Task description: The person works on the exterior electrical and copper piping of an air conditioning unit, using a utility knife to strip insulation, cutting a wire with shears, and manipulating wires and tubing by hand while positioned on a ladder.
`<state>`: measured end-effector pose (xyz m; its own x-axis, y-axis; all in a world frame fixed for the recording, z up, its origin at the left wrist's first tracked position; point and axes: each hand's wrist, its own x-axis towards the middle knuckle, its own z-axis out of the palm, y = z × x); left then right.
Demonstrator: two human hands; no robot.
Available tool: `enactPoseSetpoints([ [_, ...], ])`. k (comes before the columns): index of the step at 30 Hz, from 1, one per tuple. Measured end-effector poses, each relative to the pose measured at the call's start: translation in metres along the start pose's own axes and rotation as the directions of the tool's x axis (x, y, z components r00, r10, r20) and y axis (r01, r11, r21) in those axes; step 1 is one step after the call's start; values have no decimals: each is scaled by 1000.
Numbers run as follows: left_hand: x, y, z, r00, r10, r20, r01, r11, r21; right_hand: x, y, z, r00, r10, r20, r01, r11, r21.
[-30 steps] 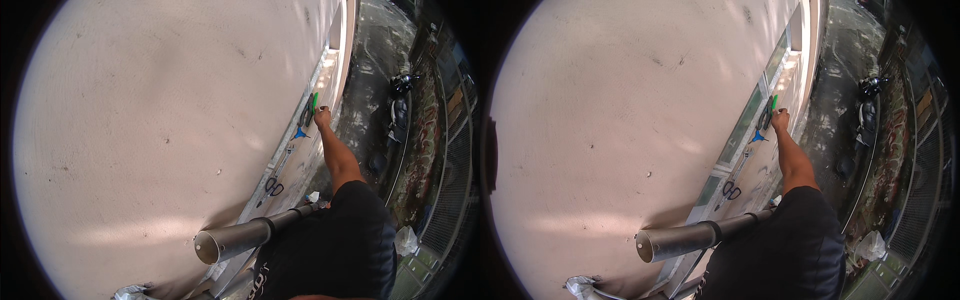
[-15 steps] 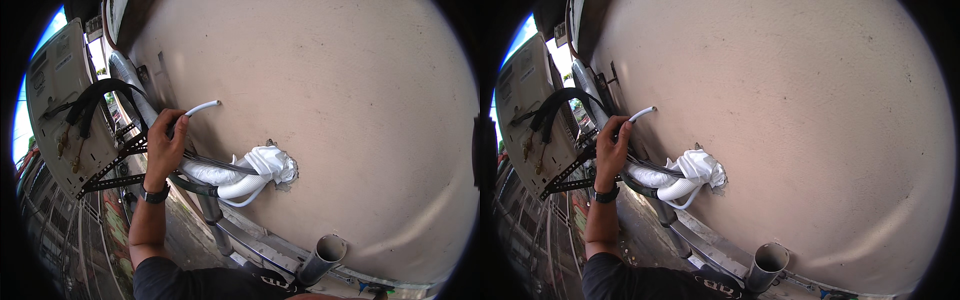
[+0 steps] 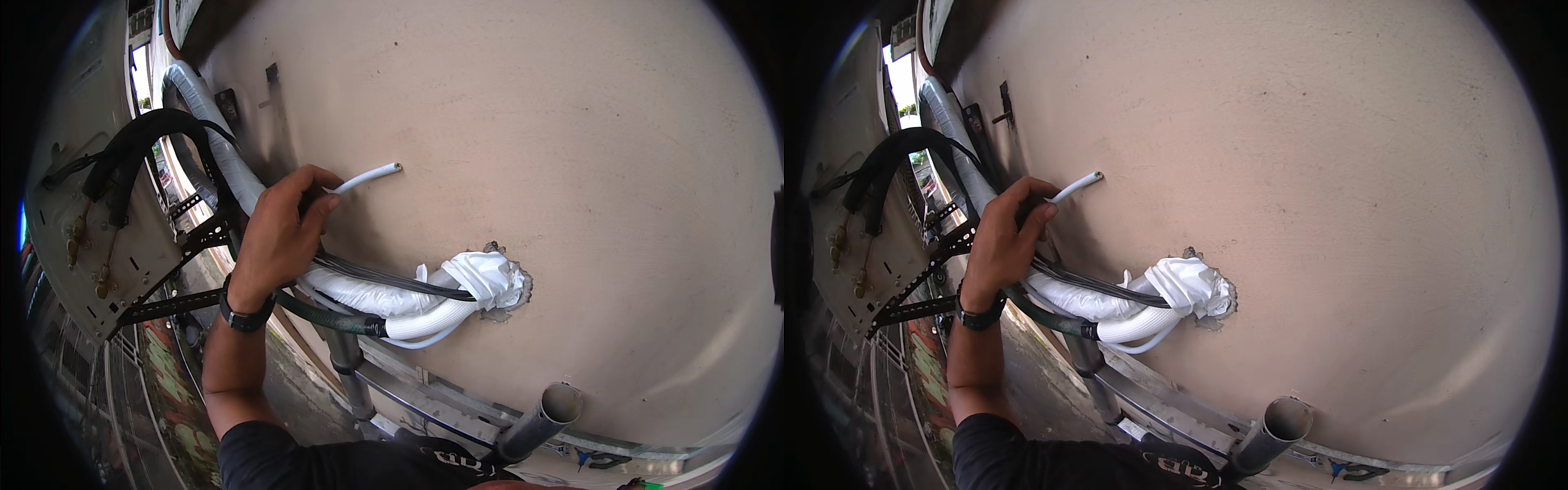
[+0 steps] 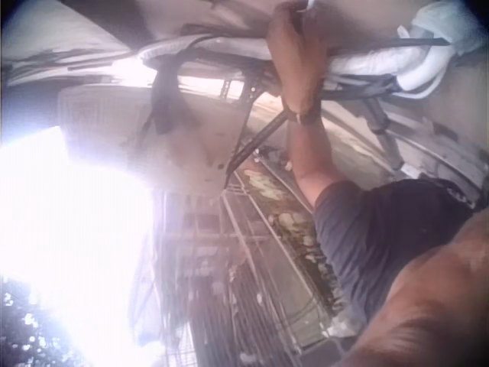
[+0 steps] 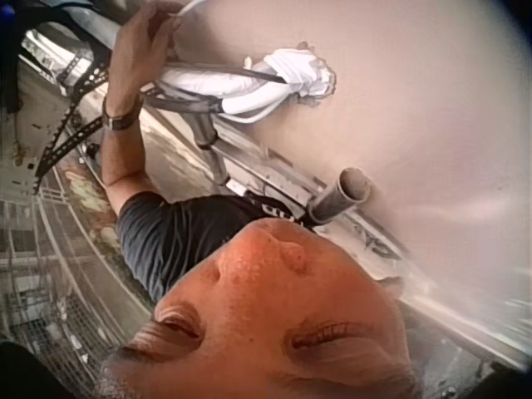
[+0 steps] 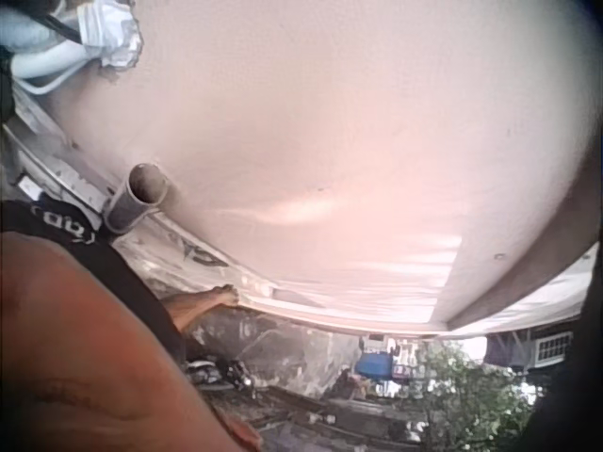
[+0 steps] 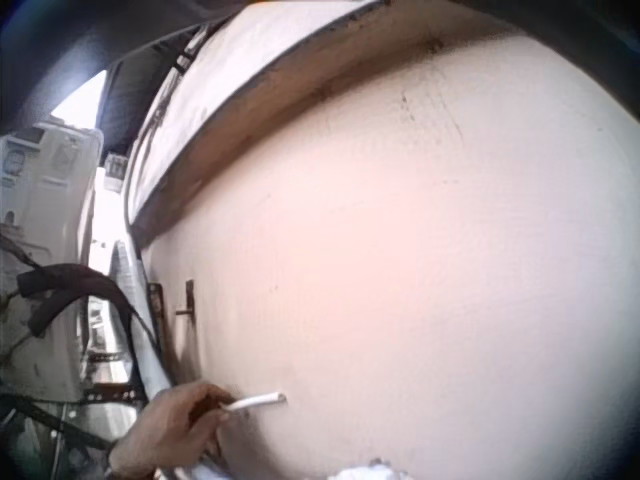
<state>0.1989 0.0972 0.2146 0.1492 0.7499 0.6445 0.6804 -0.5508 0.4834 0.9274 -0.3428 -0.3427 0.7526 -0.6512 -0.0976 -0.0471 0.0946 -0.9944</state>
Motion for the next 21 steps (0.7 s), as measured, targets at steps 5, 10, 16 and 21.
enactPoseSetpoints([
  [5,12,-15,13,954,284,-91,-282,959,35,-35,-159,-30,972,-212,103,117,814,569],
  [10,7,-29,8,889,428,-162,-416,903,104,-272,-416,-40,481,-765,428,310,605,733],
  [16,-2,-22,22,848,525,-77,-437,773,460,-450,-521,-45,-335,-737,588,262,526,809],
  [21,-5,-25,24,789,614,-28,-464,625,628,-564,-554,-52,-685,-572,451,281,363,888],
])
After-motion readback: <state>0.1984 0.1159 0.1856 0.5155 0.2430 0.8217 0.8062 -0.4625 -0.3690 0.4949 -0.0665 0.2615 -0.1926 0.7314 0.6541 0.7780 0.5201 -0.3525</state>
